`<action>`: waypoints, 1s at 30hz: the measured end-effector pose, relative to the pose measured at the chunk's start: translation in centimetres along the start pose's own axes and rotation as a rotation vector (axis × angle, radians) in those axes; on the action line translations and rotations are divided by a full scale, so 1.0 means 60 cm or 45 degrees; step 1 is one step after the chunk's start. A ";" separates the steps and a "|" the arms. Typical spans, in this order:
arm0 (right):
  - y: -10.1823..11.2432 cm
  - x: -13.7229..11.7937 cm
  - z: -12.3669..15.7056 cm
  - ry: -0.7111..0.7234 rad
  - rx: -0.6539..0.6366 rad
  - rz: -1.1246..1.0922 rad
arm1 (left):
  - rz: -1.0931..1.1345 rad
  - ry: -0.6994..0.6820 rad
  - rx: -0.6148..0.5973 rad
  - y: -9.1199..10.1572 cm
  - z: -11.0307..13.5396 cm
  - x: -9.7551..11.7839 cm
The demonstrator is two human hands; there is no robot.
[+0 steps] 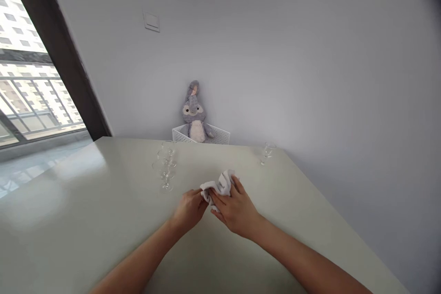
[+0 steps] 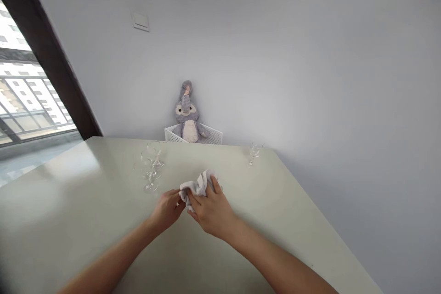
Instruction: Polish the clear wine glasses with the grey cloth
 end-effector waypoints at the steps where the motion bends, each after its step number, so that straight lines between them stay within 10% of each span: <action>1: -0.007 0.004 -0.011 -0.063 -0.015 -0.010 | -0.046 -0.088 0.021 0.003 0.000 0.001; 9: -0.058 0.085 -0.058 -0.979 -0.137 -1.049 | -0.083 -0.135 0.097 0.002 0.005 -0.015; 15: -0.128 0.058 -0.034 -1.841 0.604 -1.980 | 0.165 0.366 0.187 -0.012 0.005 -0.025; 23: -0.164 -0.060 -0.026 -1.676 0.650 -2.038 | 0.337 0.422 0.448 -0.030 0.015 -0.020; 30: -0.173 -0.025 -0.018 -1.655 0.605 -1.836 | 0.283 0.309 0.423 -0.018 0.007 -0.016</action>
Point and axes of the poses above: each hand's wrist, its own z-axis away from the middle knuckle, its own y-axis out of the back of the hand, x = y × z, the point moved 1 cm from there along -z, towards the middle knuckle, and after that the axes turned 12 degrees about x, right-handed, at the moved point
